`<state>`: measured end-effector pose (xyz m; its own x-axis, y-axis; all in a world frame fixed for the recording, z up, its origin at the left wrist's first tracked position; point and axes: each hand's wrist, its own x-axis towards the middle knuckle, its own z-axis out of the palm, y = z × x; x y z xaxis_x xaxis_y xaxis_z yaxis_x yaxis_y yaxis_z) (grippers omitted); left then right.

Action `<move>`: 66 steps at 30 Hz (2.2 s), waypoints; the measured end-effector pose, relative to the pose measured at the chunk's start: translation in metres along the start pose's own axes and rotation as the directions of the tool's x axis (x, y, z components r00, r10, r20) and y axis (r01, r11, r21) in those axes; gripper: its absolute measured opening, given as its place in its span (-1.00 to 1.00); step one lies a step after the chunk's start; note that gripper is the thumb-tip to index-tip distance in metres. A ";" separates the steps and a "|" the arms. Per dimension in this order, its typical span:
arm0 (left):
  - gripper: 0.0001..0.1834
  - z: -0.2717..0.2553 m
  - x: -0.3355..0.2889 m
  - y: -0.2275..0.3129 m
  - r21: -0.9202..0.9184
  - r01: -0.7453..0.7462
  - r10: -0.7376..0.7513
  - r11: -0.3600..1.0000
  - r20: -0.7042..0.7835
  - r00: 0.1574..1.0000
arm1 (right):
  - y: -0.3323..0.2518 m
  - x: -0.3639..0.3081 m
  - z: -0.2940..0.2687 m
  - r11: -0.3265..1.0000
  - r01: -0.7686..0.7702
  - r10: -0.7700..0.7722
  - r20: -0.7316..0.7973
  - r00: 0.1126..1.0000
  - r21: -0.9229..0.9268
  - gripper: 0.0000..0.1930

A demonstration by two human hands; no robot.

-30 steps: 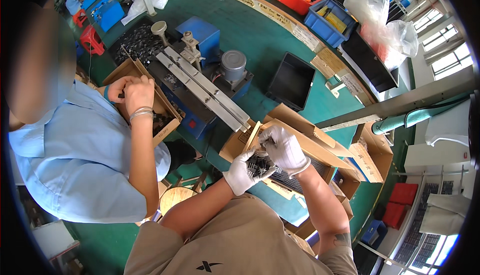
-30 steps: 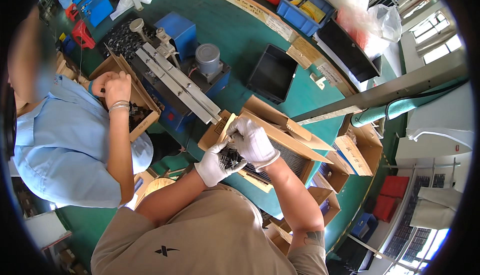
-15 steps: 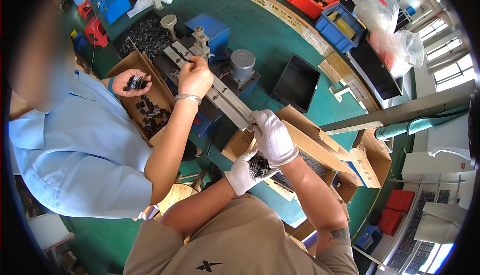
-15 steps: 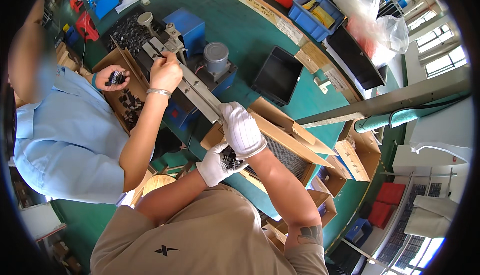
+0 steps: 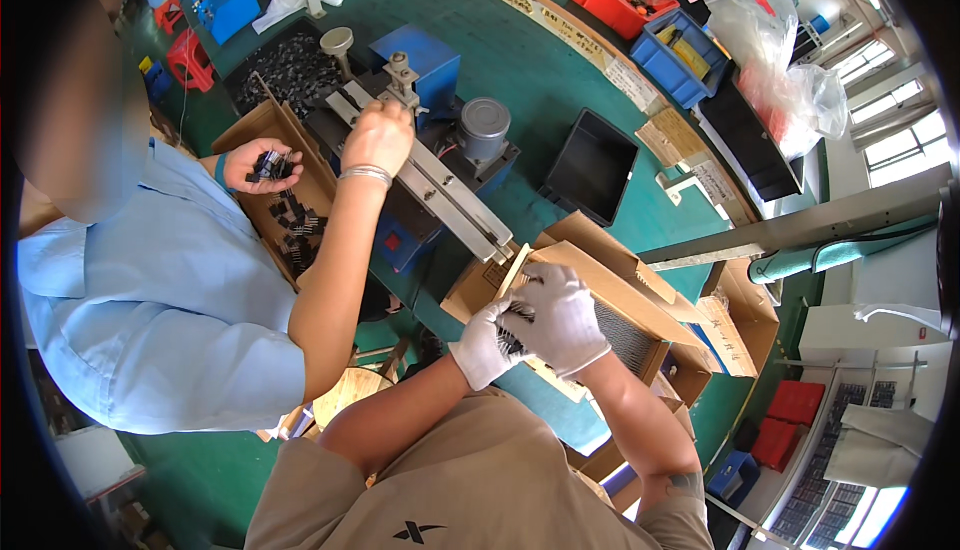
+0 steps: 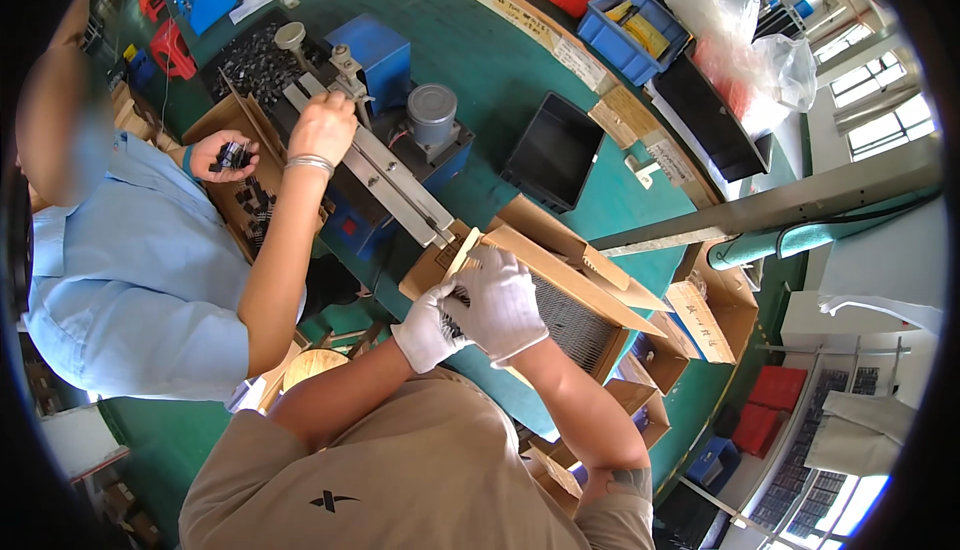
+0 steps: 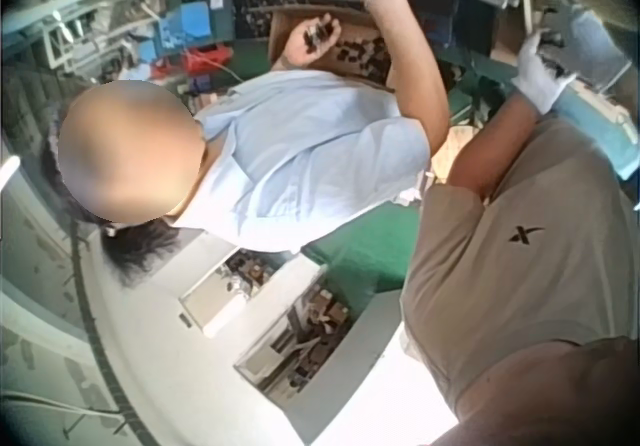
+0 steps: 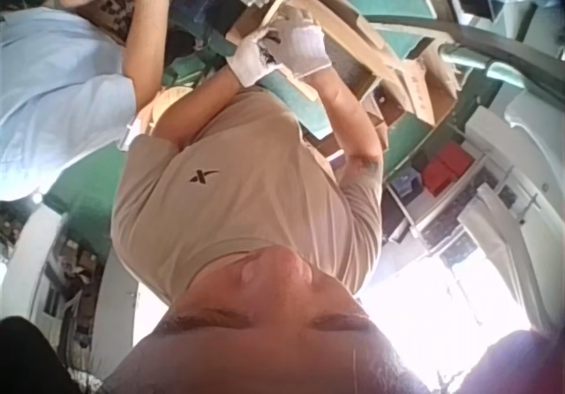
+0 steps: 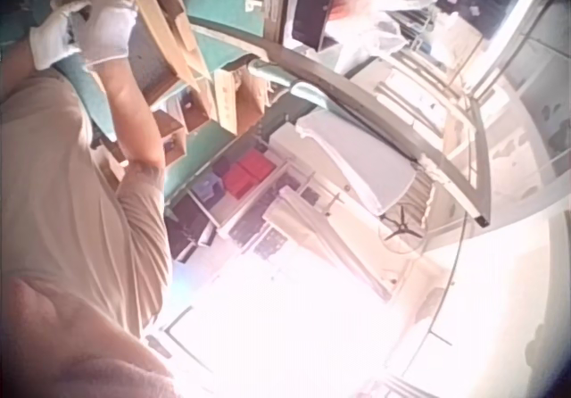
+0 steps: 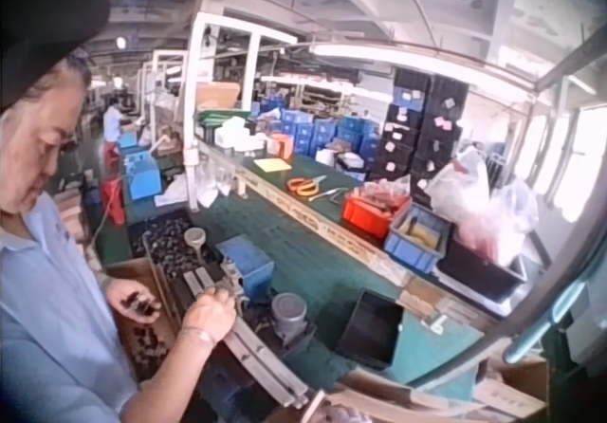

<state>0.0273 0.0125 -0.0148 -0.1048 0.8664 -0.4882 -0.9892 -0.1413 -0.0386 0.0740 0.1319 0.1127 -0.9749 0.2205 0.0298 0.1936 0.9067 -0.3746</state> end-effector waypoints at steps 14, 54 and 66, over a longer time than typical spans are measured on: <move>-0.59 0.023 0.000 0.000 -0.045 0.001 -0.005 0.999 -0.107 0.994 | 0.026 0.002 0.014 0.895 -0.086 0.152 -0.117 0.981 0.438 -0.82; -0.59 0.028 -0.007 0.001 -0.021 -0.024 0.027 0.999 0.159 0.987 | 0.007 -0.030 0.021 0.980 0.155 -0.156 0.004 0.988 -0.121 -0.77; -0.59 0.025 0.002 0.001 -0.111 -0.002 -0.009 0.994 -0.105 0.994 | 0.021 0.012 0.006 0.968 0.042 0.040 -0.319 0.947 0.246 -0.89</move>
<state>0.0232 0.0260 0.0061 -0.0841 0.8129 -0.5763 -0.9715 -0.1956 -0.1342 0.0651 0.1511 0.0994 -0.8807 0.3592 0.3088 0.1192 0.7990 -0.5893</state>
